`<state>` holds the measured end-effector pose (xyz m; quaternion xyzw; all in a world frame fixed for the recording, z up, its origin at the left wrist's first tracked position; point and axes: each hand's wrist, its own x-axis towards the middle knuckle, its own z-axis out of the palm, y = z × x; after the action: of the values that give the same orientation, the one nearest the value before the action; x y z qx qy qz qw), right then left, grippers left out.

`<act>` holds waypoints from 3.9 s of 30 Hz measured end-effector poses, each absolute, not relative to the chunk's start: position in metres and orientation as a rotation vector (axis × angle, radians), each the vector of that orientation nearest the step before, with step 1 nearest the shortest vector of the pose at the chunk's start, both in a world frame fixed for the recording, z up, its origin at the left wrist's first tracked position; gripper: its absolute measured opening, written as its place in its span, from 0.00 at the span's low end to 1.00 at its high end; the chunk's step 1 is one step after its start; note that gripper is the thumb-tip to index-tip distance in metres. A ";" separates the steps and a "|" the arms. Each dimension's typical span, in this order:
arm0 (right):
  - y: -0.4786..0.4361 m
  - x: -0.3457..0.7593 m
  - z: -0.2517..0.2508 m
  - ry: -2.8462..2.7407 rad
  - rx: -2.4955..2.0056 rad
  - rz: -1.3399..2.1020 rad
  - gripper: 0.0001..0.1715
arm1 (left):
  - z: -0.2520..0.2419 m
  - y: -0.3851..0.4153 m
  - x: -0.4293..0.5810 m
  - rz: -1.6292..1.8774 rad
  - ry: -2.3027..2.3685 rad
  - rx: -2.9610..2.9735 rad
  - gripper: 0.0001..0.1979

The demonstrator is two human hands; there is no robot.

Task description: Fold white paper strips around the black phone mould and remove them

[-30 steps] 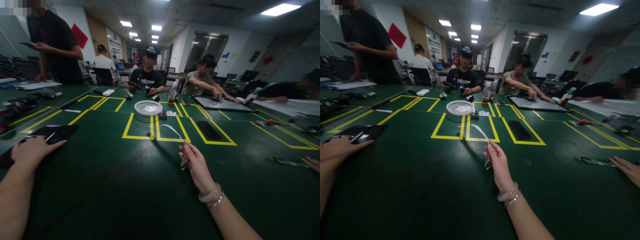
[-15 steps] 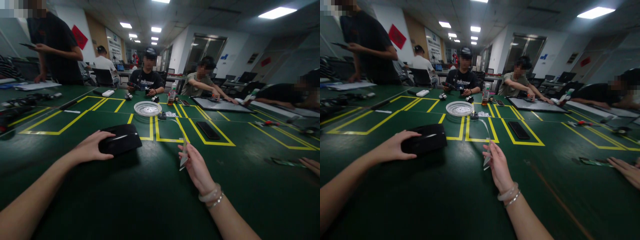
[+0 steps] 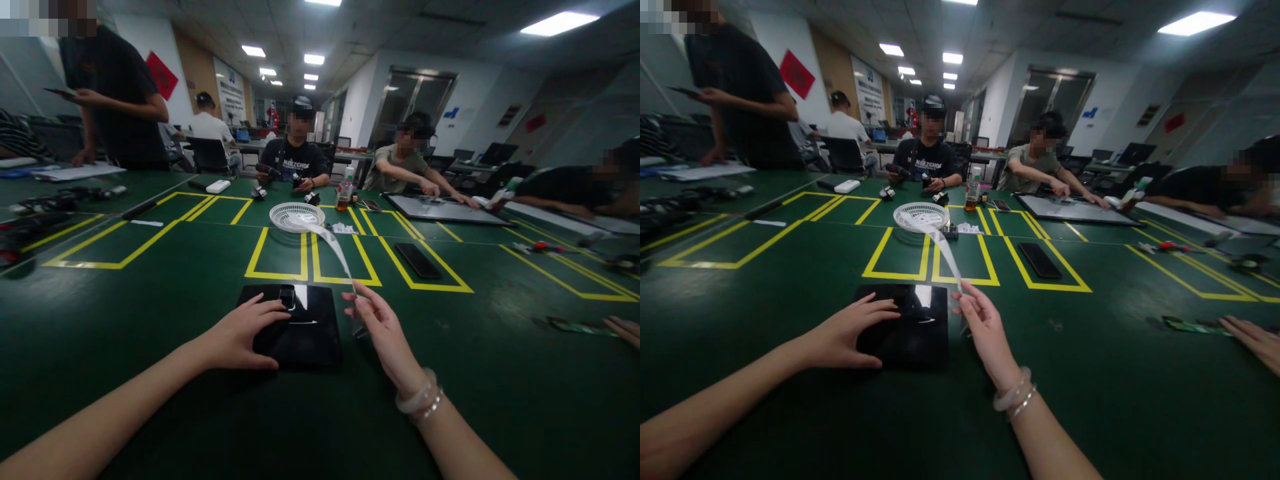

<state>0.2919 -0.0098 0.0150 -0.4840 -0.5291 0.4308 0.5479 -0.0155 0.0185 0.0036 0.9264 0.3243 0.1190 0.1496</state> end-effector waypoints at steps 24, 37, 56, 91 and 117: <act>-0.043 0.265 0.020 -2.610 -1.177 -0.010 0.18 | 0.005 -0.004 0.007 0.429 0.689 3.005 0.09; -0.043 0.267 0.019 -2.616 -1.197 0.025 0.18 | 0.005 0.001 0.003 0.405 0.860 2.924 0.28; -0.028 0.282 0.020 -2.442 -1.236 0.075 0.17 | 0.004 0.012 -0.006 0.304 1.025 2.876 0.44; -0.026 0.288 0.016 -2.337 -1.400 0.064 0.21 | -0.012 0.085 -0.256 0.639 2.378 1.856 0.35; -0.028 0.286 0.017 -2.344 -1.384 0.100 0.21 | -0.010 0.094 -0.232 1.278 2.155 2.206 0.26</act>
<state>0.2861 -0.0282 0.0174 -0.4972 -0.8418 0.0360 0.2072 -0.2323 0.0939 -0.0103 0.6576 0.6425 0.3809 -0.0980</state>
